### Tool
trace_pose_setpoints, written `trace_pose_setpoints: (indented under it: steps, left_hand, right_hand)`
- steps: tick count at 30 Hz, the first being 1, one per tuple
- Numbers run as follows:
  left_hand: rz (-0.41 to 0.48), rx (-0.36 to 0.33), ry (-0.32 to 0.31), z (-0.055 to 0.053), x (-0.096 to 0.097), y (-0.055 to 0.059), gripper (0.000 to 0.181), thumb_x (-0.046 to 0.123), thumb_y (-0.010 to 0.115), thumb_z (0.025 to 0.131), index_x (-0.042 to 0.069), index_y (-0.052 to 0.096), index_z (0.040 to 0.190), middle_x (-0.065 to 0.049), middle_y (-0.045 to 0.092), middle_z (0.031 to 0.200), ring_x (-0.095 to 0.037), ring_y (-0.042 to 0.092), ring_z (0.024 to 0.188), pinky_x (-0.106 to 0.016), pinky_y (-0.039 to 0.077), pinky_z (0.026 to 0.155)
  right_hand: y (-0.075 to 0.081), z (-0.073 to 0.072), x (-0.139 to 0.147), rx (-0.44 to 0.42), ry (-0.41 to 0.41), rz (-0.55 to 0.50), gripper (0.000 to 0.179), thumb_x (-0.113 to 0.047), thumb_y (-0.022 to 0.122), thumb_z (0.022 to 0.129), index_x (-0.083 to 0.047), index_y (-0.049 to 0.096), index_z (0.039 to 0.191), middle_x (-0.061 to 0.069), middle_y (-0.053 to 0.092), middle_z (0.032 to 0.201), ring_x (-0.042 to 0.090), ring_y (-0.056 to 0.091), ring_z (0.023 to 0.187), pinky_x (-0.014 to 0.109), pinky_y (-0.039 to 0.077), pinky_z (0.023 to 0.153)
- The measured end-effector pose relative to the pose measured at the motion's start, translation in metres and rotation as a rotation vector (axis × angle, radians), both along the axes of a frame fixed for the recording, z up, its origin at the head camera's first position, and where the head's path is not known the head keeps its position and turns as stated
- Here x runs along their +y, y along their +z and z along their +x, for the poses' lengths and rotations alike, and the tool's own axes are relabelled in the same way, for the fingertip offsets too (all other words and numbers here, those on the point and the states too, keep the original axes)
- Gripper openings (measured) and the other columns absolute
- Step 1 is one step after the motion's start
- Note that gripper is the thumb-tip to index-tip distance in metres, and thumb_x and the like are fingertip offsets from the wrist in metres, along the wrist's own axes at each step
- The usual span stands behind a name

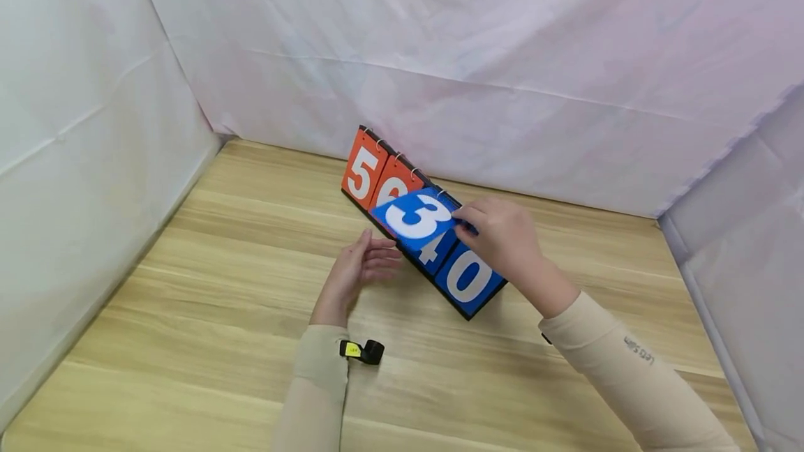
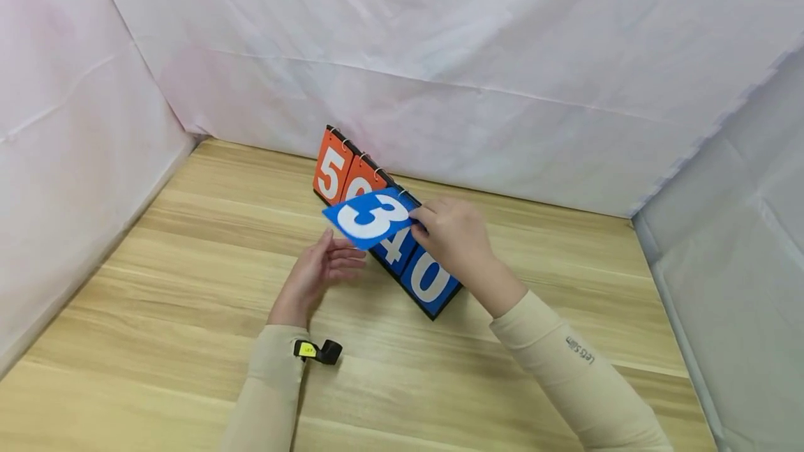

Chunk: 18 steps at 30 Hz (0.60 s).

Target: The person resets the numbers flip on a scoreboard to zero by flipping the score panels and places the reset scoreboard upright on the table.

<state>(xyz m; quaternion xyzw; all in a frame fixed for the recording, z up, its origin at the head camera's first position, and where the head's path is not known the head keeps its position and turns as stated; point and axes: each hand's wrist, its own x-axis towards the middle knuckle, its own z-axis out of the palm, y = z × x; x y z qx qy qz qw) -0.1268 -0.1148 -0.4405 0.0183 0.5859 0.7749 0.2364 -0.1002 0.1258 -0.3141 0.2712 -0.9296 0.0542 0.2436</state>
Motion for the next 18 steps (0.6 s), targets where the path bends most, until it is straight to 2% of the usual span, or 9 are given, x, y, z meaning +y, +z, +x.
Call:
trace_pose_setpoints:
  steps: [3, 6, 8, 10, 13, 16, 18]
  left_hand:
    - [0.033, -0.032, 0.047, -0.001, 0.001, 0.002, 0.074, 0.061, 0.034, 0.092, -0.005, 0.055, 0.117, -0.016, 0.066, 0.100, -0.030, 0.065, 0.090, -0.043, 0.052, 0.080]
    - [0.060, -0.057, 0.090, -0.001, 0.003, 0.005, 0.077, 0.064, 0.034, 0.090, -0.006, 0.055, 0.113, -0.012, 0.068, 0.091, -0.024, 0.066, 0.081, -0.046, 0.052, 0.079]
    - [0.062, -0.056, 0.097, 0.000, 0.005, 0.006, 0.079, 0.064, 0.032, 0.090, -0.008, 0.055, 0.113, -0.010, 0.068, 0.088, -0.021, 0.066, 0.076, -0.046, 0.052, 0.078]
    - [0.056, -0.038, 0.093, 0.000, 0.006, 0.007, 0.073, 0.057, 0.033, 0.094, -0.010, 0.055, 0.114, -0.011, 0.068, 0.088, -0.020, 0.066, 0.074, -0.048, 0.053, 0.077]
    - [-0.012, -0.006, 0.087, 0.000, 0.008, 0.005, 0.053, 0.041, 0.047, 0.096, -0.008, 0.057, 0.114, -0.012, 0.067, 0.091, -0.019, 0.065, 0.071, -0.046, 0.054, 0.073]
    - [-0.095, 0.013, 0.097, -0.002, 0.010, 0.001, 0.037, 0.028, 0.062, 0.089, -0.003, 0.062, 0.109, -0.013, 0.068, 0.092, -0.019, 0.065, 0.066, -0.040, 0.056, 0.067]
    - [-0.139, 0.018, 0.108, -0.002, 0.013, -0.002, 0.033, 0.026, 0.066, 0.086, -0.001, 0.063, 0.105, -0.014, 0.068, 0.088, -0.019, 0.064, 0.061, -0.037, 0.056, 0.064]
  right_hand:
    - [-0.004, 0.001, -0.003, 0.066, 0.044, 0.080, 0.016, -0.013, 0.075, 0.074, -0.006, 0.073, 0.088, 0.007, 0.069, 0.085, 0.022, 0.063, 0.078, 0.033, 0.053, 0.062]
    - [-0.007, 0.002, -0.007, 0.092, 0.059, 0.146, 0.014, -0.013, 0.074, 0.076, -0.005, 0.072, 0.087, 0.009, 0.067, 0.085, 0.024, 0.060, 0.079, 0.034, 0.052, 0.063]
    - [-0.009, 0.002, -0.008, 0.100, 0.052, 0.186, 0.014, -0.014, 0.074, 0.076, -0.005, 0.072, 0.086, 0.009, 0.066, 0.085, 0.025, 0.058, 0.079, 0.033, 0.051, 0.061]
    - [-0.011, 0.002, -0.010, 0.104, 0.044, 0.214, 0.013, -0.014, 0.075, 0.075, -0.005, 0.072, 0.084, 0.010, 0.065, 0.085, 0.025, 0.057, 0.078, 0.033, 0.049, 0.060]
    - [-0.013, 0.001, -0.010, 0.106, 0.031, 0.244, 0.015, -0.016, 0.077, 0.074, -0.005, 0.070, 0.082, 0.010, 0.063, 0.084, 0.025, 0.055, 0.077, 0.032, 0.047, 0.059]
    - [-0.013, 0.002, -0.011, 0.085, 0.036, 0.266, 0.017, -0.018, 0.079, 0.073, -0.007, 0.071, 0.083, 0.009, 0.062, 0.086, 0.025, 0.055, 0.079, 0.032, 0.047, 0.061]
    - [-0.009, 0.004, -0.011, 0.048, 0.060, 0.268, 0.019, -0.020, 0.079, 0.073, -0.009, 0.071, 0.087, 0.009, 0.062, 0.089, 0.025, 0.055, 0.082, 0.034, 0.048, 0.064]
